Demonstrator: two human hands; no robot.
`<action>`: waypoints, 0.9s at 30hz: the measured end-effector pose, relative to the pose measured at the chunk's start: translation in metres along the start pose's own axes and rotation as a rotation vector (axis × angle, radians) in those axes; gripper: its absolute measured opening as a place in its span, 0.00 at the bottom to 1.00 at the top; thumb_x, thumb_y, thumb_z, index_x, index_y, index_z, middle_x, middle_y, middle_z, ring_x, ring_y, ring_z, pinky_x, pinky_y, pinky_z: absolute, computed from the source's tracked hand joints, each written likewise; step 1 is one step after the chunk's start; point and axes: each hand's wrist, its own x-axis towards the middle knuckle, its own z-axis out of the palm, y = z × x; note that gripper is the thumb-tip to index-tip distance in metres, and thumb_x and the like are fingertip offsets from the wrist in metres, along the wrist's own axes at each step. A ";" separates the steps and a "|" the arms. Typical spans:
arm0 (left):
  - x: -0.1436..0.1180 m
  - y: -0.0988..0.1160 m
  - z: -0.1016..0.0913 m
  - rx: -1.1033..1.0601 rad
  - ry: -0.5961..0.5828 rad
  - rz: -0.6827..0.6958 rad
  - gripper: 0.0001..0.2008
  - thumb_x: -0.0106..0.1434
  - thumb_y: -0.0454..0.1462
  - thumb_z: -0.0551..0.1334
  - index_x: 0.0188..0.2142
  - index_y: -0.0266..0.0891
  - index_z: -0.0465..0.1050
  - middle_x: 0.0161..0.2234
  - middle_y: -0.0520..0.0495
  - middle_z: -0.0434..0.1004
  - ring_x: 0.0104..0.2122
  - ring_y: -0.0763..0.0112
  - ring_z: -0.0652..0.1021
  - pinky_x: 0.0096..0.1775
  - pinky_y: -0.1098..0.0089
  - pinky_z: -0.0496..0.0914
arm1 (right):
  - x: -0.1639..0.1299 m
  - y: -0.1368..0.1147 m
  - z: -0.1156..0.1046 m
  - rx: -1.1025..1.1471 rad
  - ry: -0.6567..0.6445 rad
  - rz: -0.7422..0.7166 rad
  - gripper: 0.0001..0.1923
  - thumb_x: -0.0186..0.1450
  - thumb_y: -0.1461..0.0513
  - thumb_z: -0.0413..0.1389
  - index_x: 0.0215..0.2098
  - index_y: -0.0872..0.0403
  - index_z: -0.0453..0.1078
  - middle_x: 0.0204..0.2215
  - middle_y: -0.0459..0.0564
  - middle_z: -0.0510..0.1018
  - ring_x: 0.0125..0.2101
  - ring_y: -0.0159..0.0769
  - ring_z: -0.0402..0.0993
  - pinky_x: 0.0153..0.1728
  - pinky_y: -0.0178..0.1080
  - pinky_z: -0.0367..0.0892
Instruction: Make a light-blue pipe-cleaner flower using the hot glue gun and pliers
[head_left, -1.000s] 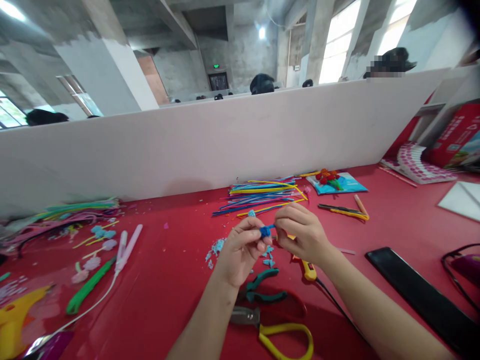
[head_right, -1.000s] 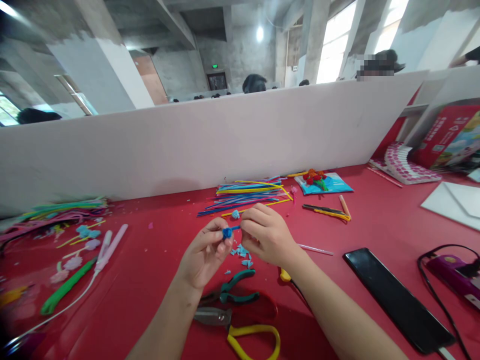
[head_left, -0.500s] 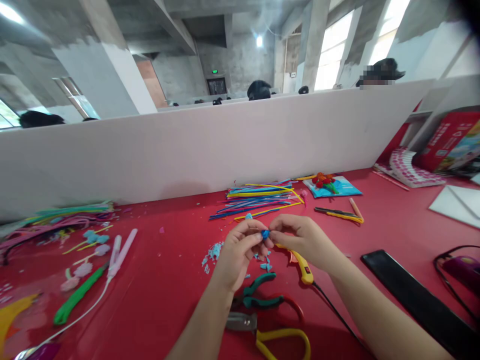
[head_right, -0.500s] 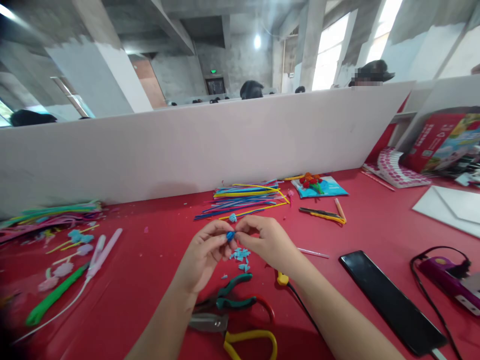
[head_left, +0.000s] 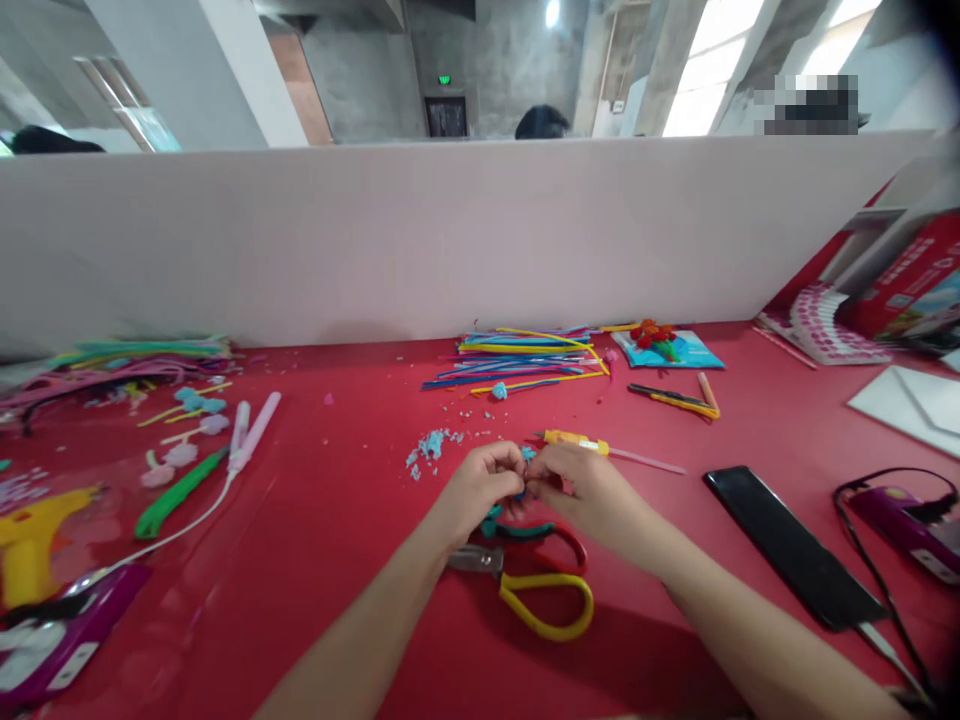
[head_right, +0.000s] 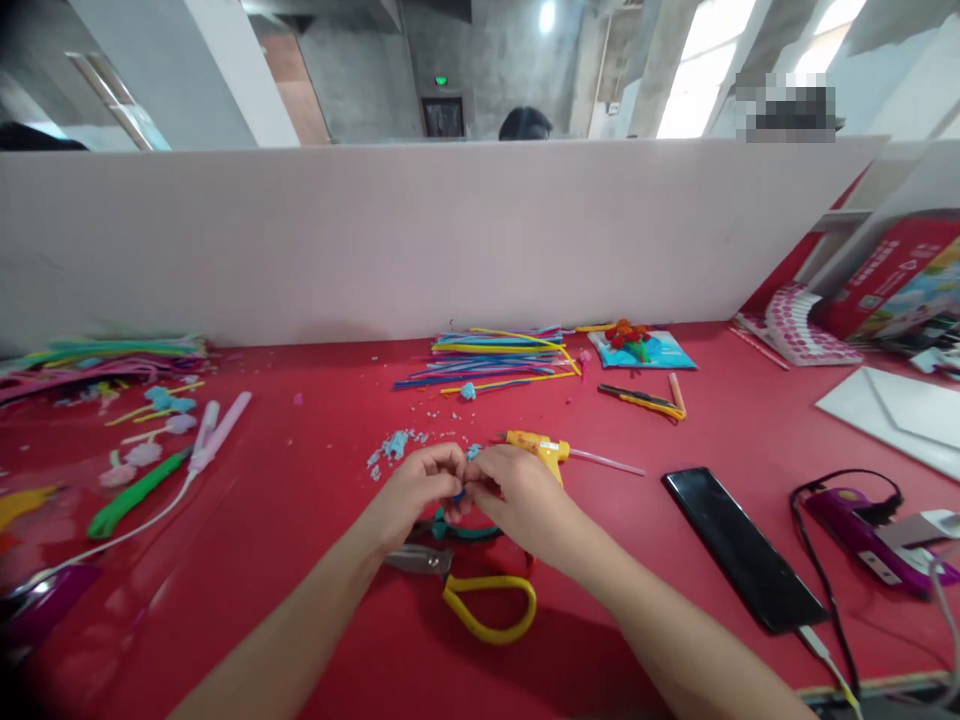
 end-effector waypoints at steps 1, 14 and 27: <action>-0.001 -0.006 0.001 0.007 0.002 -0.019 0.04 0.45 0.30 0.57 0.23 0.38 0.66 0.16 0.54 0.72 0.15 0.76 0.70 0.20 0.76 0.64 | -0.003 0.003 0.005 0.005 -0.024 -0.011 0.11 0.59 0.73 0.52 0.25 0.52 0.67 0.25 0.46 0.73 0.28 0.33 0.67 0.31 0.34 0.60; -0.003 -0.040 -0.006 -0.135 0.059 -0.048 0.03 0.41 0.31 0.51 0.18 0.41 0.58 0.10 0.58 0.58 0.11 0.78 0.61 0.16 0.76 0.56 | -0.022 0.043 0.017 0.187 -0.024 0.176 0.06 0.60 0.67 0.51 0.26 0.53 0.65 0.22 0.42 0.69 0.24 0.30 0.63 0.26 0.34 0.58; -0.013 -0.032 0.014 -0.104 0.062 -0.094 0.05 0.53 0.35 0.63 0.28 0.37 0.67 0.20 0.52 0.75 0.18 0.74 0.75 0.22 0.75 0.67 | -0.026 0.025 0.014 0.203 0.038 0.202 0.06 0.58 0.68 0.53 0.25 0.52 0.65 0.21 0.42 0.69 0.23 0.29 0.61 0.25 0.34 0.56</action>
